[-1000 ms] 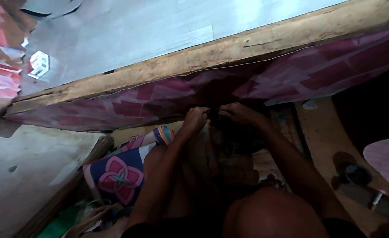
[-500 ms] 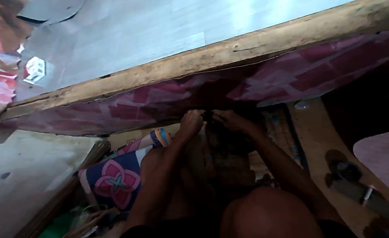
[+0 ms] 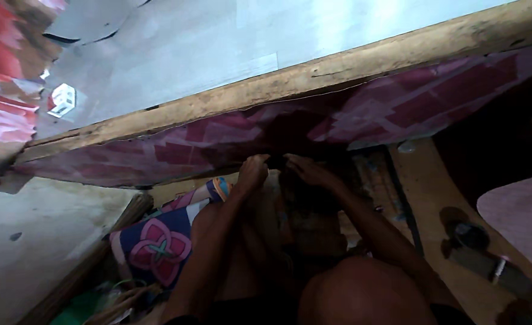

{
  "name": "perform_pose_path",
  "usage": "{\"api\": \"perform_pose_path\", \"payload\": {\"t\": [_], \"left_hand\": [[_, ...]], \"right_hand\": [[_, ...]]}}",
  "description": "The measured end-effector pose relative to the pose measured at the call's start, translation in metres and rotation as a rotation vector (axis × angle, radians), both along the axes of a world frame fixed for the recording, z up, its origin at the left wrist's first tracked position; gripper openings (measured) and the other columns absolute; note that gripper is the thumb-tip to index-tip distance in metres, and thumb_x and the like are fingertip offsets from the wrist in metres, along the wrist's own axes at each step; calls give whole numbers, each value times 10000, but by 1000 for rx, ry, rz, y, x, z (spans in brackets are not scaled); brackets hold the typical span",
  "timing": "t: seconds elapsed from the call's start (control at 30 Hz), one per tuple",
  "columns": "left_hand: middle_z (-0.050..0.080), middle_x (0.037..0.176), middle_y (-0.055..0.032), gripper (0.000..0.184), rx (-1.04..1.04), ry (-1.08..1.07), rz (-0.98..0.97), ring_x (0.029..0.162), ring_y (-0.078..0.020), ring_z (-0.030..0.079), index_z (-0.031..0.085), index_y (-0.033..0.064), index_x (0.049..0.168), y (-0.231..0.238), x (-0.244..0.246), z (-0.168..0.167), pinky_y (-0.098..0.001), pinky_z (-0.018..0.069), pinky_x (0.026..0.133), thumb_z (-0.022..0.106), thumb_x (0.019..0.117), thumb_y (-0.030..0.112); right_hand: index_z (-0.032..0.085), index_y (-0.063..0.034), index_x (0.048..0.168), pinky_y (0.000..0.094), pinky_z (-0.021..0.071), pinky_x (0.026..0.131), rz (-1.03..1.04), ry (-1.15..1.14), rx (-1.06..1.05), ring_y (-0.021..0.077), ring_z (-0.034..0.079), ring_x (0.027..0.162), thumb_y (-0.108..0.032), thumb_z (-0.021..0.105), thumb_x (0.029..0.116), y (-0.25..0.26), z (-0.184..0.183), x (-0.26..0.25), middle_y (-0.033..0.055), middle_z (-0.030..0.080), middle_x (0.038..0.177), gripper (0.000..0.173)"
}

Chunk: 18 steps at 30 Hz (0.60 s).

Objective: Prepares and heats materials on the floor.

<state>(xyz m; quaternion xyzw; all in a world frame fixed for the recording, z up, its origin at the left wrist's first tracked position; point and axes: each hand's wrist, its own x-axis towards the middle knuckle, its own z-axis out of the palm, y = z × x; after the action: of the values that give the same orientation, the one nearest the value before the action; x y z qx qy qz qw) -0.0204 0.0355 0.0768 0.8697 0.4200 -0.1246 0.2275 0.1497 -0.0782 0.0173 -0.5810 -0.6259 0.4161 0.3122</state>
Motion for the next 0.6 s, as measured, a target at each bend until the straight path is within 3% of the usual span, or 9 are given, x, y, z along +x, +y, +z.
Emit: {"api": "perform_pose_path", "payload": {"t": [0.13, 0.27, 0.33, 0.43, 0.5, 0.57, 0.6], "left_hand": [[692, 1220, -212, 291, 8, -23, -10, 1163, -378, 655, 686, 23, 1265, 2, -2, -4, -570, 493, 1003, 520, 1034, 78], [693, 1216, -208, 289, -3, -12, 18, 1163, -383, 653, 685, 31, 1266, 0, 1, -1, -573, 492, 1002, 518, 1035, 79], [684, 1246, -205, 297, -15, -5, 19, 1187, -378, 643, 677, 31, 1278, -1, 0, 1, -567, 485, 1018, 509, 1036, 68], [659, 1299, -202, 330, -24, -20, 6, 1220, -373, 627, 650, 34, 1323, 0, -1, 2, -557, 474, 1044, 488, 1036, 52], [666, 1277, -219, 325, -4, -41, -10, 1204, -390, 635, 646, 20, 1318, 1, -2, -3, -572, 480, 1036, 496, 1031, 47], [665, 1274, -228, 328, -5, -32, 4, 1203, -400, 633, 637, 13, 1327, 1, 1, -4, -578, 477, 1032, 497, 1032, 52], [659, 1278, -233, 331, -10, -24, 8, 1207, -405, 629, 632, 8, 1329, 0, -1, -5, -580, 475, 1035, 493, 1031, 54]], "right_hand": [[619, 48, 1288, 473, 474, 1061, -26, -7, -28, 332, 643, 1177, -154, 413, 1109, 12, 1, 1, 223, 660, 1255, 339], [579, 4, 1364, 464, 472, 1046, -86, 89, -150, 304, 628, 1171, -198, 371, 1124, 4, 5, -4, 207, 638, 1289, 377], [549, -36, 1429, 474, 447, 1085, -59, 96, -266, 299, 607, 1231, -257, 344, 1132, -2, 10, -5, 190, 621, 1345, 423], [594, -29, 1357, 475, 474, 1033, -36, 90, -295, 288, 625, 1163, -287, 348, 1130, -7, 16, -1, 192, 640, 1272, 423], [604, -27, 1339, 463, 492, 1009, -74, 101, -225, 277, 638, 1124, -248, 373, 1126, -5, 19, 2, 183, 653, 1242, 384], [587, 1, 1358, 450, 487, 1039, -94, 105, -139, 286, 633, 1167, -201, 376, 1122, 4, 13, 6, 198, 637, 1293, 376], [593, 25, 1309, 447, 501, 1012, -104, 109, -120, 291, 640, 1129, -191, 381, 1120, 7, 10, 4, 211, 641, 1247, 357]]}}
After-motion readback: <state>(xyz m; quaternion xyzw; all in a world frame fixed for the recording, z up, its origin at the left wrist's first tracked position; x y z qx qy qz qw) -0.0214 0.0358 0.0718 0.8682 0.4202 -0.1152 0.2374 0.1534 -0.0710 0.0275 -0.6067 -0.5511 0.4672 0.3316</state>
